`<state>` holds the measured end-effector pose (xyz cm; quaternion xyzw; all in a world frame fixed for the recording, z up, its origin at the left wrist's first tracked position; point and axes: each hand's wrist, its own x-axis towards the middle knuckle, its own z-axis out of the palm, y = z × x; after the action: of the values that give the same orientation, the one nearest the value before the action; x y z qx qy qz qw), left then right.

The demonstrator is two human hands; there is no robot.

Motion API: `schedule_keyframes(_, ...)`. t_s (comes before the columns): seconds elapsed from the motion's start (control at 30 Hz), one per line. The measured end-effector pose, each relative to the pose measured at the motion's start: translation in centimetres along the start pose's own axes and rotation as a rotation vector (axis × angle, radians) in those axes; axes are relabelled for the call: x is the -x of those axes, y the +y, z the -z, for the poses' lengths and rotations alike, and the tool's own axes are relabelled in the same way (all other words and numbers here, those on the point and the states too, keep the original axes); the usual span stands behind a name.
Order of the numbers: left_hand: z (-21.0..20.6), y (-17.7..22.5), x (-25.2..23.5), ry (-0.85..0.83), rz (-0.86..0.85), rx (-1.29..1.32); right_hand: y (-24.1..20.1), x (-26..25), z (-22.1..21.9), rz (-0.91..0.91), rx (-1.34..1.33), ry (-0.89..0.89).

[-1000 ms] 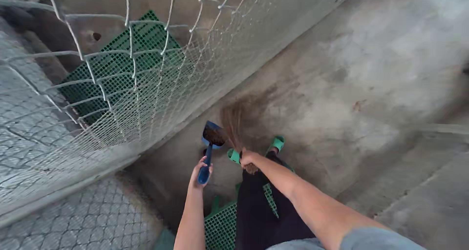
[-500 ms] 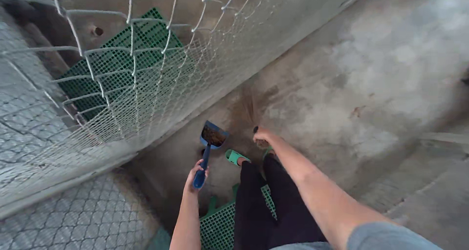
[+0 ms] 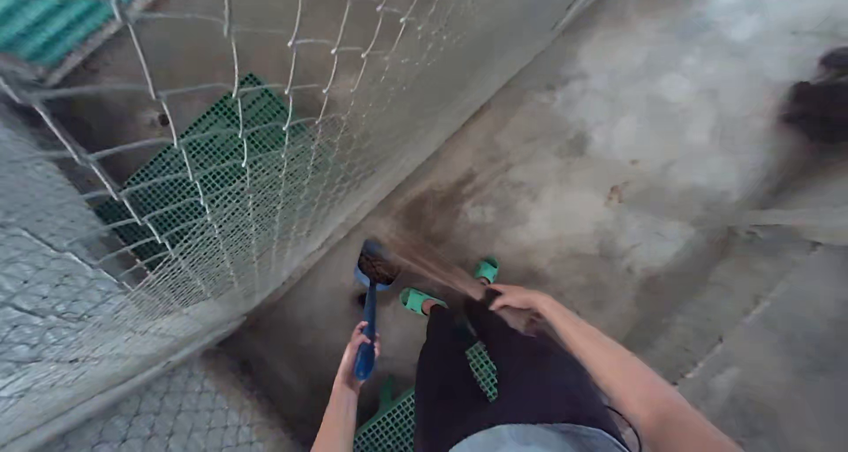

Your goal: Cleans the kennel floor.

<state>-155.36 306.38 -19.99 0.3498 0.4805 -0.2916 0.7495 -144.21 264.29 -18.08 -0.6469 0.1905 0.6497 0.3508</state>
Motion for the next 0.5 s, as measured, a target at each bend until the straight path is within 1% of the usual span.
schedule_keyframes(0.1,-6.4,-0.7,1.8,-0.015,-0.005,-0.096,7.3,5.8,5.0,-0.146,-0.396,0.17)
schedule_keyframes(0.13,-8.6,-0.9,2.3,-0.041,0.001,-0.125,9.2,7.4,6.0,-0.172,-0.515,0.207)
schedule_keyframes(0.2,-13.3,-1.2,3.3,-0.103,0.007,-0.178,11.6,10.4,7.1,-0.199,-0.742,0.25)
schedule_keyframes(0.27,-18.4,-1.3,4.1,-0.184,0.027,-0.198,12.3,12.0,8.1,-0.109,-0.962,0.273)
schedule_keyframes(0.33,-24.0,-1.5,4.7,-0.254,0.06,-0.203,11.8,12.5,9.2,-0.008,-1.215,0.356)
schedule_keyframes(0.37,-27.1,-1.7,4.8,-0.294,0.083,-0.209,11.5,12.6,10.1,0.011,-1.366,0.372)
schedule_keyframes(0.43,-33.8,-2.2,5.0,-0.376,0.112,-0.232,10.7,12.0,12.6,0.039,-1.616,0.391)
schedule_keyframes(0.5,-40.5,-2.8,4.8,-0.459,0.133,-0.228,9.5,11.4,15.3,0.087,-1.796,0.426)
